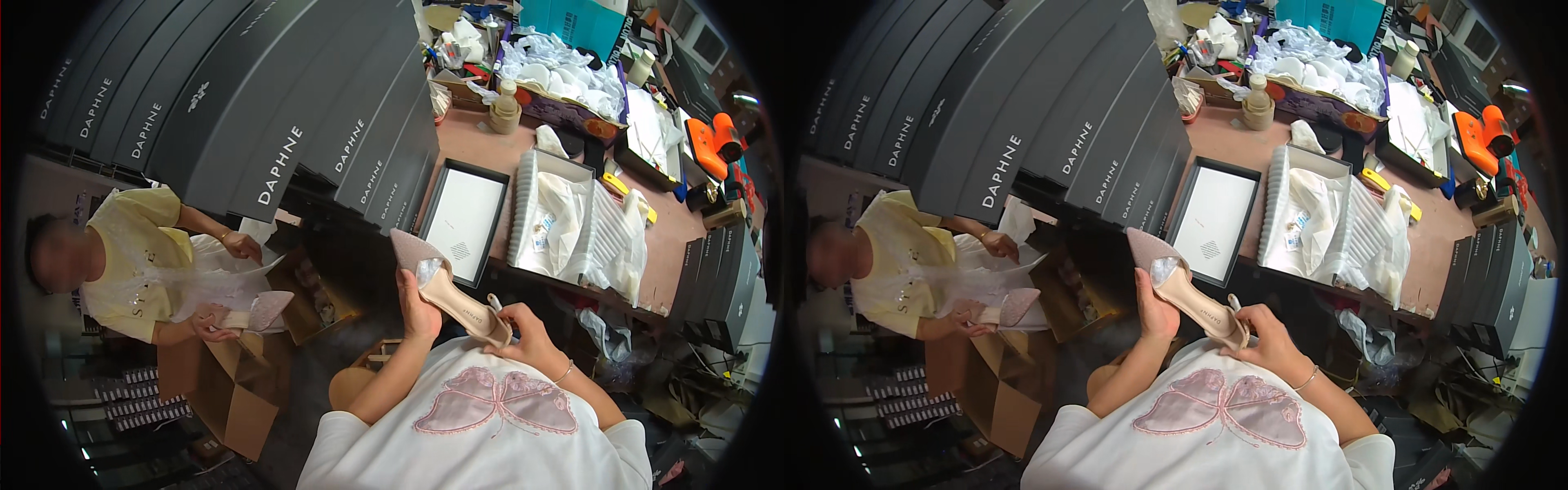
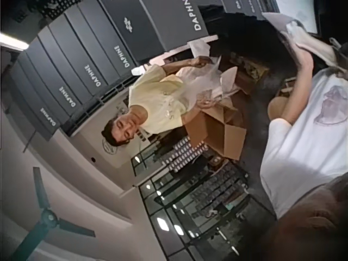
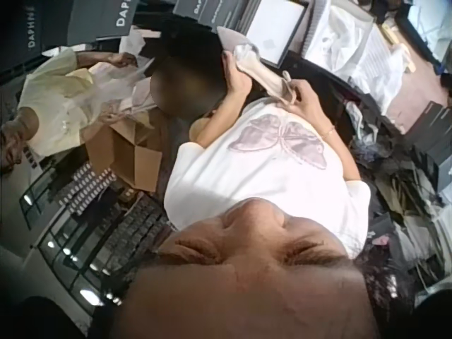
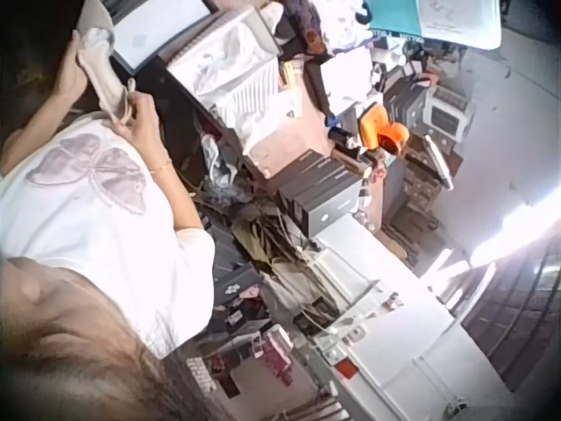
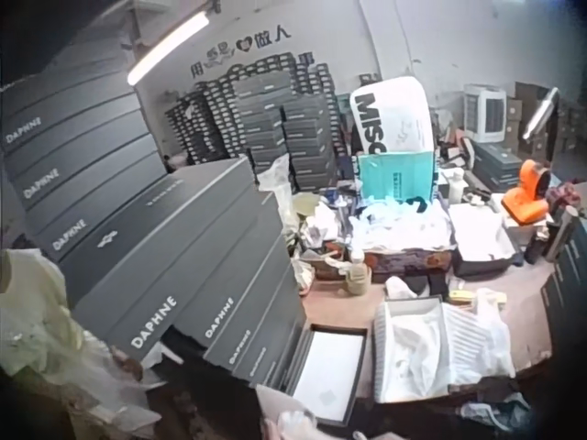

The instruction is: Packing high-heeled shoes into branded shoeboxes with protective materials such as tissue paper and silica gel packets.

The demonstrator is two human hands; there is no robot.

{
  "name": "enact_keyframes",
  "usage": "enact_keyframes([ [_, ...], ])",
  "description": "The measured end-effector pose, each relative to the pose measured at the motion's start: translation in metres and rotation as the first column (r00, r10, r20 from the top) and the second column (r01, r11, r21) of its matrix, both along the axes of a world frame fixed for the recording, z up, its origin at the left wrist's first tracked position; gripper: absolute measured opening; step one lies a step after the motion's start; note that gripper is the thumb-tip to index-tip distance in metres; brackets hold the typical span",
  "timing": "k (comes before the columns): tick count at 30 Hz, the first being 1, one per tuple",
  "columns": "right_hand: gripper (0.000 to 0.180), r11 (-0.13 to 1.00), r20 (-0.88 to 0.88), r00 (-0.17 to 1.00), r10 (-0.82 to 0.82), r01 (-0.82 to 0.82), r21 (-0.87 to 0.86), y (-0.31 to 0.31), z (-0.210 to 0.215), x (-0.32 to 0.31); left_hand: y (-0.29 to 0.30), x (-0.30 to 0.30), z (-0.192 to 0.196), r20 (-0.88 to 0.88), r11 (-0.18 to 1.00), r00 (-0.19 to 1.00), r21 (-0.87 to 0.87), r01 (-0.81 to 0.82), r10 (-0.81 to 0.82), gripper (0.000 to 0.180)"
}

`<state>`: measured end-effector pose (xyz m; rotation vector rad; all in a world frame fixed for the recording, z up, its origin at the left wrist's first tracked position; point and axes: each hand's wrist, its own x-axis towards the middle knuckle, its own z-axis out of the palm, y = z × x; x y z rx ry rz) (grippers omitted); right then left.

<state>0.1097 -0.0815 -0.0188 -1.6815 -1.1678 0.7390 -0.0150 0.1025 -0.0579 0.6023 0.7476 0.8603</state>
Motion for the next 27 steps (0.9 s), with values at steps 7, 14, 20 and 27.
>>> enact_keyframes([
  [7,0.050,0.964,0.261,0.939,0.223,-0.252,0.086,0.014,0.018,0.000,0.005,0.007,0.017,-0.142,0.980,0.989,0.198,-0.006,0.035,0.061],
  [14,0.037,0.911,0.319,0.890,0.326,-0.386,0.146,0.027,0.026,-0.003,0.010,0.004,0.013,-0.190,0.979,0.974,0.141,0.149,-0.121,0.069],
  [20,0.038,0.876,0.302,0.853,0.427,-0.473,0.098,0.026,0.026,0.003,-0.001,0.003,0.022,-0.080,0.975,0.984,0.138,0.172,-0.162,0.062],
  [27,0.036,0.898,0.281,0.881,0.381,-0.425,0.116,0.040,0.021,-0.005,0.029,-0.023,0.023,-0.316,0.908,0.947,0.411,0.080,0.060,0.054],
])
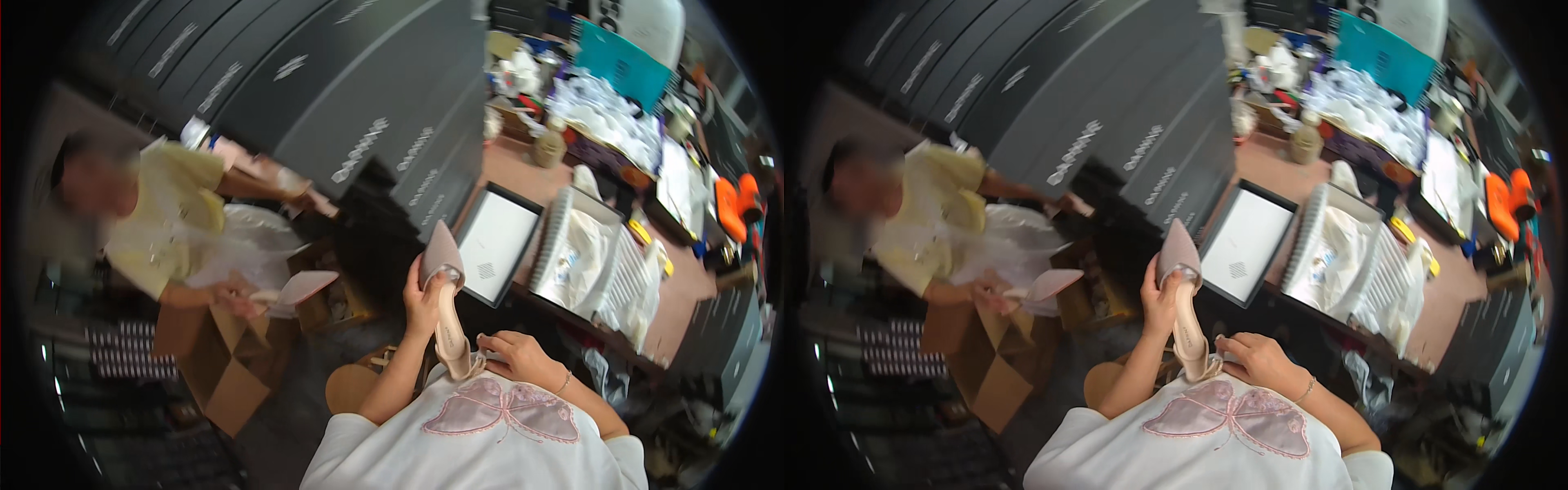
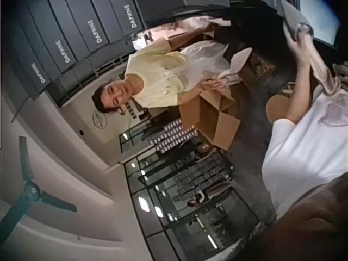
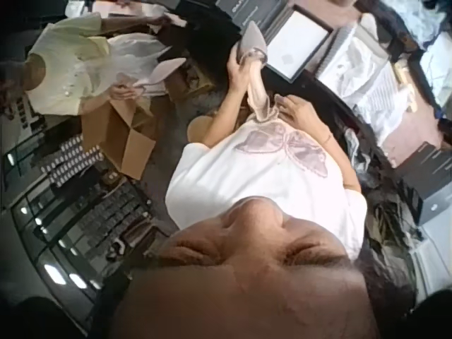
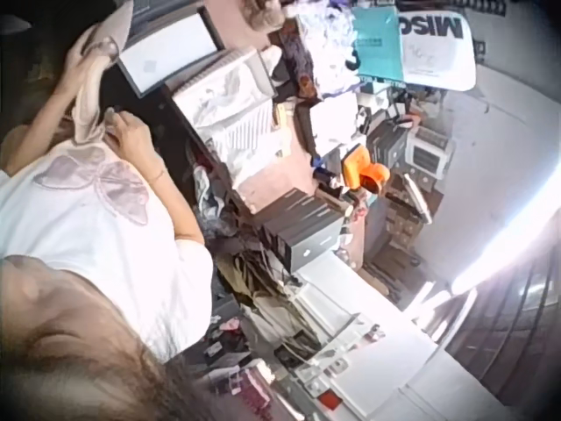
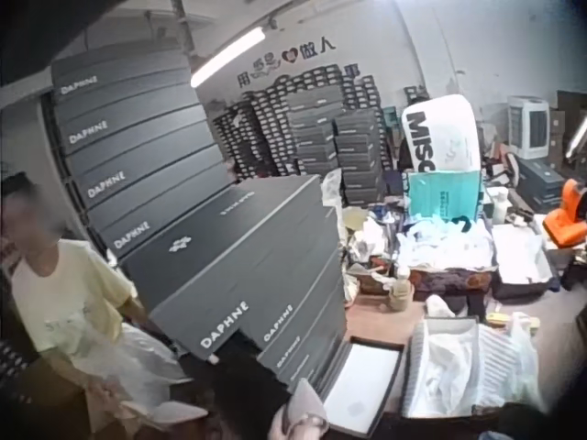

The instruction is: Packing high-heeled shoes into branded shoeboxes with protective materials such as tissue paper and silica gel packets.

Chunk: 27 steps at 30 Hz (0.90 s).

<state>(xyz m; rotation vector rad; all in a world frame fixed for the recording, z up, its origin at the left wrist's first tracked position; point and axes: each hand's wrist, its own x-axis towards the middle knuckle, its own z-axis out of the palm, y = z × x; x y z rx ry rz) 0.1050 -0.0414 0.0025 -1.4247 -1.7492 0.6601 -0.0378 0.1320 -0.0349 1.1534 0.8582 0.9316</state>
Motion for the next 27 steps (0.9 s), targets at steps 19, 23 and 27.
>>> enact_keyframes([
  [19,0.027,0.973,0.066,0.973,0.221,-0.215,-0.083,0.060,0.011,-0.047,0.049,-0.151,0.017,-0.336,0.838,0.803,0.431,-0.334,0.492,0.049],
  [23,0.026,0.981,0.049,0.985,0.166,-0.160,-0.110,0.060,0.011,-0.052,0.065,-0.159,0.010,-0.349,0.826,0.799,0.479,-0.298,0.490,0.049],
  [27,0.026,0.986,0.018,0.996,0.087,-0.083,-0.144,0.060,0.009,-0.056,0.086,-0.169,0.011,-0.366,0.781,0.763,0.559,-0.278,0.533,0.051],
])
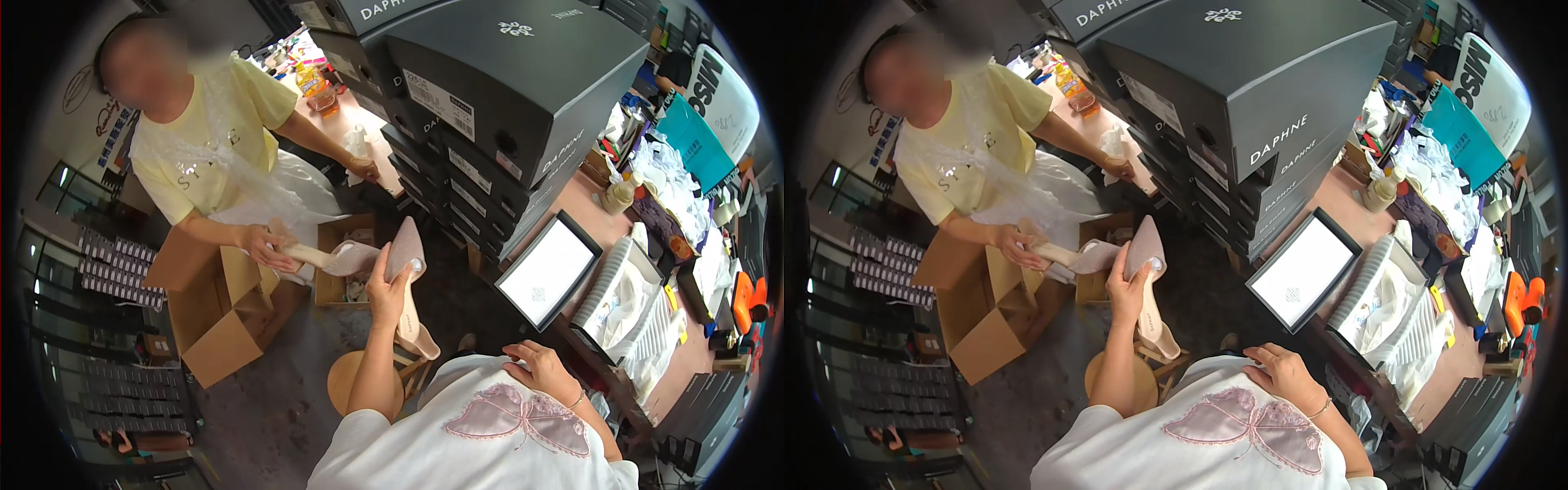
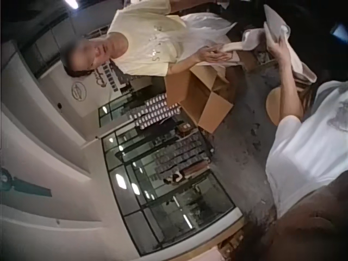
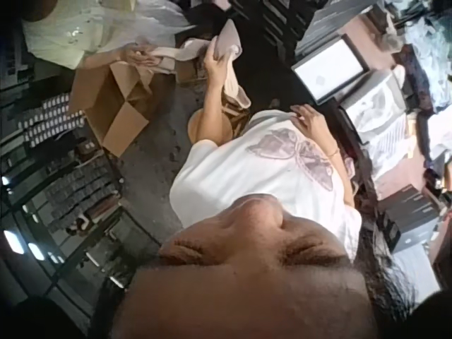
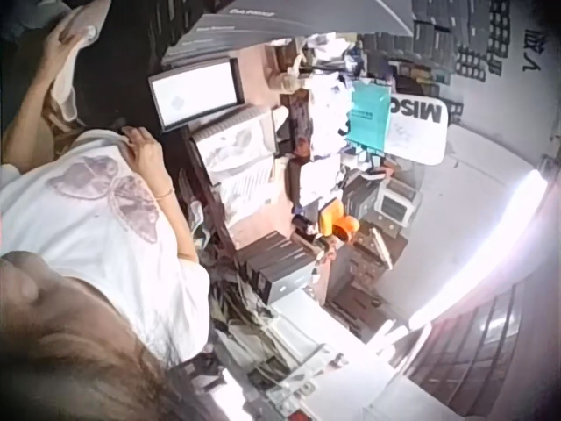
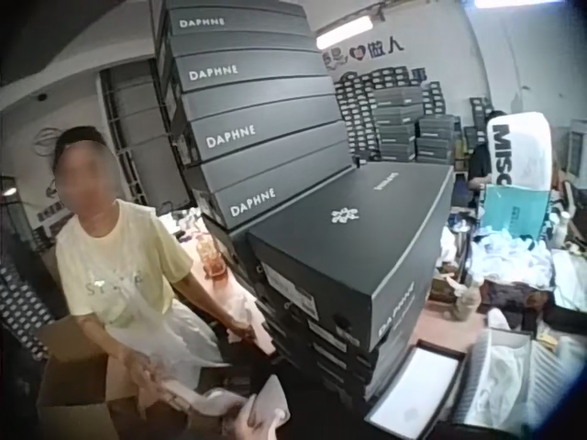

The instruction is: Packing high-heeled shoes into branded shoeboxes with protective materials such as tissue paper and silica gel packets.

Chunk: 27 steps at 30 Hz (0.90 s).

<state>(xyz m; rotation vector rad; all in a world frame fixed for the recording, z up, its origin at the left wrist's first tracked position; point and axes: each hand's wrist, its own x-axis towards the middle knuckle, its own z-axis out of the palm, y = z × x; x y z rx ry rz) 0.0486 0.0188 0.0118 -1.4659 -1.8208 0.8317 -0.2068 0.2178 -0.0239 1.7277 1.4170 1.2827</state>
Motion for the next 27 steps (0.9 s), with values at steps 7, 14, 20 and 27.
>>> enact_keyframes([
  [7,0.025,0.999,-0.011,0.999,-0.046,0.046,-0.011,0.002,0.003,-0.008,0.039,-0.015,0.016,-0.181,0.994,0.977,0.007,-0.109,0.108,0.053],
  [14,0.052,0.998,-0.055,0.998,0.015,-0.018,-0.065,0.029,0.008,-0.020,0.043,-0.015,0.033,-0.234,0.994,0.970,-0.062,-0.089,0.073,0.047],
  [20,0.075,0.984,-0.091,0.981,0.173,-0.176,-0.027,0.114,0.033,-0.057,0.015,0.004,0.031,-0.042,0.994,0.997,-0.084,0.065,-0.068,0.046],
  [27,0.046,0.902,-0.117,0.894,0.433,-0.427,0.069,0.107,0.020,-0.102,0.028,-0.015,0.026,0.226,0.976,0.972,-0.185,0.114,-0.071,0.049],
])
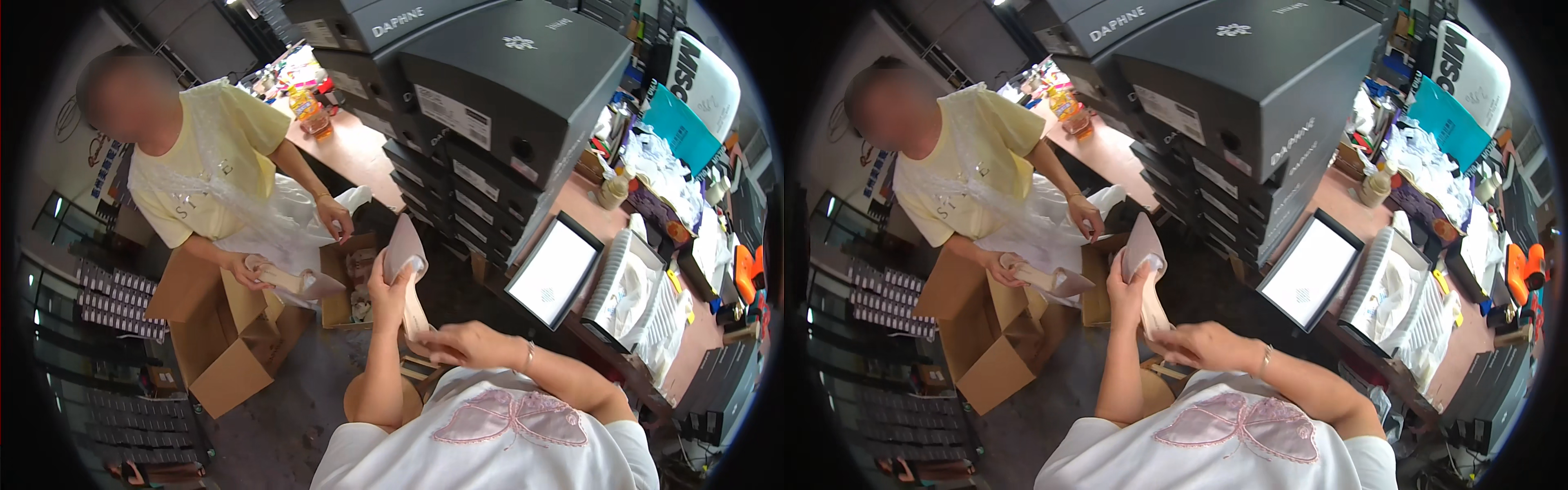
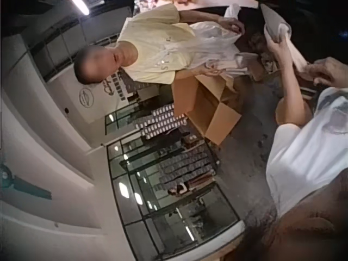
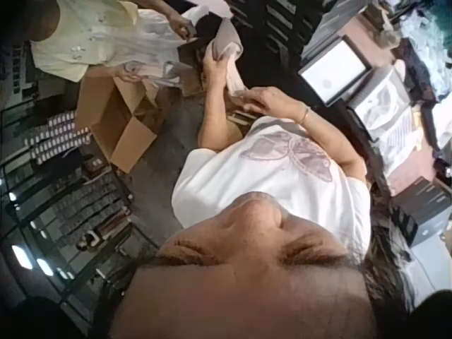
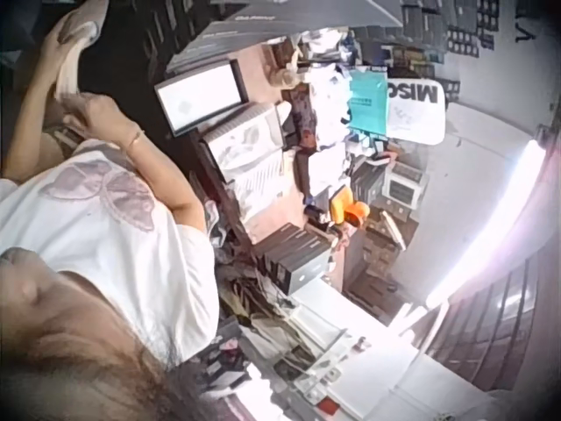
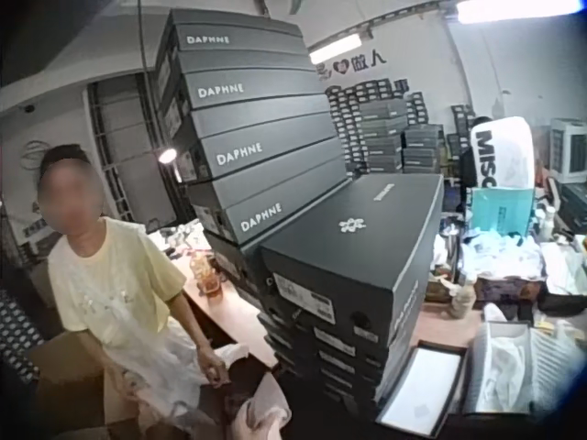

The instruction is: Packing high-heeled shoes into branded shoeboxes with protective materials such as tissue paper and silica gel packets.

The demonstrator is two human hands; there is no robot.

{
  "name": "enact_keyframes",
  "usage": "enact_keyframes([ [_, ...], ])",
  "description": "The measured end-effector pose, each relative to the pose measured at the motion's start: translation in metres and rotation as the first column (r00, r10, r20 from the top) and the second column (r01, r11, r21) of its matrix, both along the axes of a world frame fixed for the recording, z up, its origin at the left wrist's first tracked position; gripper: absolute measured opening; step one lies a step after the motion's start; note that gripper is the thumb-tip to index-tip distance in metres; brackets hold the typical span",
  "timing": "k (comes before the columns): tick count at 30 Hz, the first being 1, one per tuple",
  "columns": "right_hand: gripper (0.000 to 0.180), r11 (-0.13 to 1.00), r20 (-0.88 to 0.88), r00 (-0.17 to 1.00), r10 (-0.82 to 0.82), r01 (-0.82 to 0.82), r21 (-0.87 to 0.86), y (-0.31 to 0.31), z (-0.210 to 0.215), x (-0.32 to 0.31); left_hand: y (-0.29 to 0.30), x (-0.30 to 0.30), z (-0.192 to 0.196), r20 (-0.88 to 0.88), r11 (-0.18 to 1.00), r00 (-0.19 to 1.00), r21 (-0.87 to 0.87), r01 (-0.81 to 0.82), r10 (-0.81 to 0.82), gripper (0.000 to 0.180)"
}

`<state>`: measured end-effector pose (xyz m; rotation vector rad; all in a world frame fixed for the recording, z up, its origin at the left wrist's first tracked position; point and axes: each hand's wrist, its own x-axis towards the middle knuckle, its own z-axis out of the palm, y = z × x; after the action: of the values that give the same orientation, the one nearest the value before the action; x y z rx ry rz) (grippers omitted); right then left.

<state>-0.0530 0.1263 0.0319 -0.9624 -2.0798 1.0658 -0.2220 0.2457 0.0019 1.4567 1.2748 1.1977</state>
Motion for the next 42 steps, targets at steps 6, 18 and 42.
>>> enact_keyframes([
  [6,0.030,0.858,-0.252,0.840,-0.480,0.391,-0.332,-0.049,-0.031,0.017,0.052,-0.048,-0.021,0.339,0.985,0.938,-0.174,-0.021,0.079,0.040],
  [18,0.023,0.587,-0.107,0.687,-0.719,0.517,-0.622,-0.103,-0.048,0.055,0.143,-0.062,-0.055,0.710,0.887,0.681,-0.417,0.197,0.182,0.036],
  [42,0.082,0.266,0.639,0.127,-0.759,0.956,0.127,-0.166,-0.191,0.377,-0.165,0.196,-0.102,0.175,0.927,0.951,-0.235,0.291,-0.255,0.017],
])
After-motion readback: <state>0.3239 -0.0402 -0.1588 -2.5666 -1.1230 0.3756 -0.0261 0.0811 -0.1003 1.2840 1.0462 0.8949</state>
